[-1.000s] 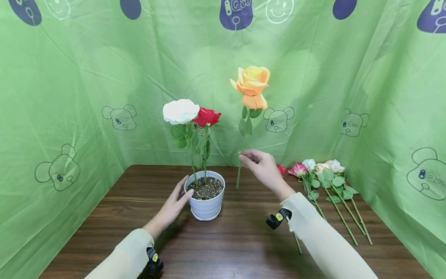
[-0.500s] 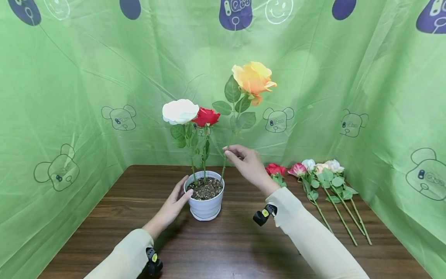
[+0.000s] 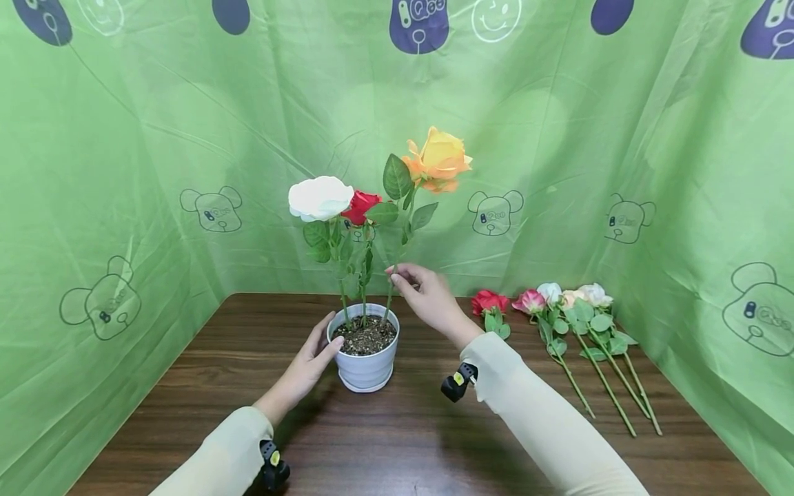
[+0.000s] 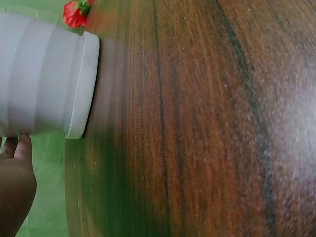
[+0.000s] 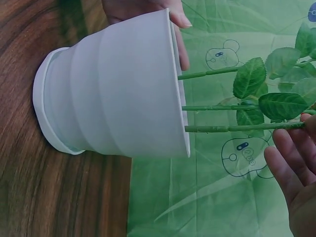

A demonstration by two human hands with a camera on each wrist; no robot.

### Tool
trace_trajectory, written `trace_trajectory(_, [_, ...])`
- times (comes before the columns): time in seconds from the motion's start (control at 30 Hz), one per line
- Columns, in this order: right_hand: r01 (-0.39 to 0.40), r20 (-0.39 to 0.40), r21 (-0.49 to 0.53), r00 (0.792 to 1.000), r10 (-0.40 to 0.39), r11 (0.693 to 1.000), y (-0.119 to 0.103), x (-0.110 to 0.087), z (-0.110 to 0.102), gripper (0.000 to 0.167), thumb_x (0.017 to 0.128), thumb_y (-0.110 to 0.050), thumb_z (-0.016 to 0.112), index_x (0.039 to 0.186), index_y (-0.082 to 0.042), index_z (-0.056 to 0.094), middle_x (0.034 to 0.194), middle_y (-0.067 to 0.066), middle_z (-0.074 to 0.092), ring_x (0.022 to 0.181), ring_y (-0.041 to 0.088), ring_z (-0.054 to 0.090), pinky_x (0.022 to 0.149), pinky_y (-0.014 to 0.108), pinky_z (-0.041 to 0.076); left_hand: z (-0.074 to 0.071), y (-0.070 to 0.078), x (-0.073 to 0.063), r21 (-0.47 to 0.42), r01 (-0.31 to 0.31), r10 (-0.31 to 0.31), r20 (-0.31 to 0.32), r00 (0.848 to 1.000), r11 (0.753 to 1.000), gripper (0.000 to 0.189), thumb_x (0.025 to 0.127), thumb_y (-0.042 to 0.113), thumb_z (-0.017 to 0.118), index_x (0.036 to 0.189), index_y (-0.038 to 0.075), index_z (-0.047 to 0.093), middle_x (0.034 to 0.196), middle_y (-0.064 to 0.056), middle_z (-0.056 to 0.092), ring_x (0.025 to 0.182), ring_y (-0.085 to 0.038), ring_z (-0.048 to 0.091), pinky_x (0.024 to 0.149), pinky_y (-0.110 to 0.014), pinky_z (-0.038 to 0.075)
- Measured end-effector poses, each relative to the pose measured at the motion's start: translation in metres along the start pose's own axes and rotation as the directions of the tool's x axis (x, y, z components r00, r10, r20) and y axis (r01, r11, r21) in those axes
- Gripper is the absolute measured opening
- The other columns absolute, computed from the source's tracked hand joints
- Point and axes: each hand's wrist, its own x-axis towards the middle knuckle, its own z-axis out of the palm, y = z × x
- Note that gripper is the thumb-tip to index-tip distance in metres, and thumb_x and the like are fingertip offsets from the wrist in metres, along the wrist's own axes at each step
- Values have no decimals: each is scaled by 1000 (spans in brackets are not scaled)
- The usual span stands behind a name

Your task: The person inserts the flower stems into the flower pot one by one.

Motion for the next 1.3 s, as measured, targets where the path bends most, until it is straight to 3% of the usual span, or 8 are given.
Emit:
trace_trajectory(0.17, [24,1,-23,1000,-24,999,2,3,5,21,103,-18,59,118,-9,71,104,4,74,87,16,70,76,29,57,0,1,0,9,-7,7,-3,1000,1000,63,106,20,52,159,8,20,158,-22,31,144,-35,33,115,-44,27])
trace_trajectory(0.4, [44,2,-79,999,-44,996,5,5,10,20,102,-17,59,116,-9,72,100,-1,74,85,12,69,75,29,56,0,-1,1,-2,-11,11,6,1000,1000,63,106,18,52,159,6,19,157,-23,32,143,-35,34,107,-18,34])
trace_trajectory(0.47, [50,7,-82,999,-50,995,5,6,11,20,102,-16,59,115,-8,72,101,0,74,86,14,69,77,30,57,0,-1,1,-6,-13,13,5,1000,1000,63,106,18,52,159,5,19,157,-23,32,143,-35,34,105,-16,34])
trace_trajectory(0.77, [-20,16,-50,1000,21,999,8,8,20,17,100,-19,61,111,-12,72,103,1,74,88,13,67,76,31,55,1,1,0,8,-7,7,1,1000,1000,63,106,18,51,159,6,19,158,-23,32,143,-35,33,114,-39,29])
trace_trajectory(0.97, [-78,-27,-36,997,77,996,9,8,30,12,97,-26,69,105,-19,73,96,-9,69,87,9,63,78,31,54,1,2,0,10,-2,2,0,1000,1000,63,107,19,51,159,6,19,158,-22,31,143,-34,33,114,-43,28])
trace_trajectory(1.13, [-61,-97,-39,994,57,997,12,7,38,14,93,-25,75,104,-17,76,93,-8,70,84,7,64,80,27,54,2,1,0,-3,-4,4,6,1000,1000,63,107,19,51,159,7,19,158,-22,31,143,-34,32,115,-46,26])
trace_trajectory(1.3, [14,-132,-80,991,-25,997,16,8,41,15,91,-20,77,102,-11,77,89,-2,73,80,10,67,75,27,56,1,2,0,-3,0,0,4,1000,1000,63,107,19,51,159,6,19,158,-22,30,143,-35,32,115,-46,26])
